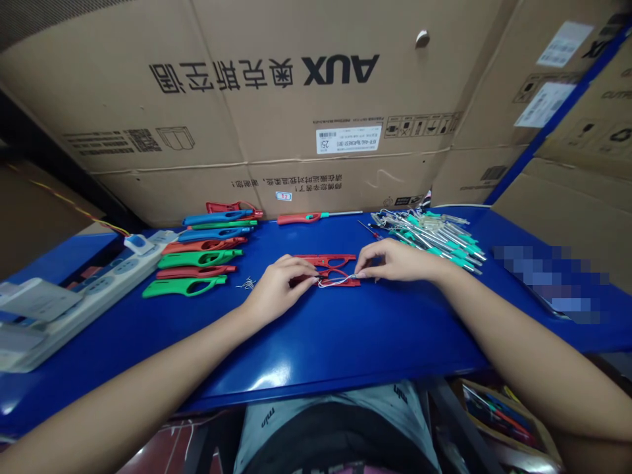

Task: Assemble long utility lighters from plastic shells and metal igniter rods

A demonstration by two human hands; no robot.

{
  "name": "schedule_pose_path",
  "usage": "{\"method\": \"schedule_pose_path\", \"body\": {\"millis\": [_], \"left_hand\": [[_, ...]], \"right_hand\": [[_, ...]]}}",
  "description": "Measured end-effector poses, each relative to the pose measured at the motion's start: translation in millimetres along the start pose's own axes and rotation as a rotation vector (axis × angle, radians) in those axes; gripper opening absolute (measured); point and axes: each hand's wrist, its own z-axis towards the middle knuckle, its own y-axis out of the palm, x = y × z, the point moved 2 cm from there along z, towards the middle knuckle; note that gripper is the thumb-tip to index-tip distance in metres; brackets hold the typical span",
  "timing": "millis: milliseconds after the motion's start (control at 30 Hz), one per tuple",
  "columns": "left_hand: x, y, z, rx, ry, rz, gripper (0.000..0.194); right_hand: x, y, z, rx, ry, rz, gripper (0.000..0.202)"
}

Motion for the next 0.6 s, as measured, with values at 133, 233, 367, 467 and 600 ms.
{"method": "schedule_pose_path", "body": {"millis": [133, 233, 367, 467, 600], "left_hand": [[1.0, 0.4, 0.1, -0.007, 0.048, 0.012, 0.010], [0.7, 0.5, -0.1, -0.018, 0.055, 0.015, 0.010], [0.0, 0.9, -1.2, -0.013, 0.048, 0.002, 0.010], [1.4, 0.9, -1.7, -0.012, 0.033, -0.011, 0.010], [4.5, 0.3, -2.3, -0.024, 0.014, -0.008, 0.011]], "right_hand": [[-4.8, 0.1, -0.7, -0.001, -0.038, -0.080, 0.029], [-5.7, 0.7, -0.5, -0.008, -0.048, -0.111, 0.027], [-6.4, 2.4, -0.4, -0.014, -0.058, -0.147, 0.024], [-9.7, 3.8, -1.5, -0.017, -0.080, -0.210, 0.020], [-16.5, 6.4, -3.5, -0.023, -0.086, -0.364, 0.016]]}}
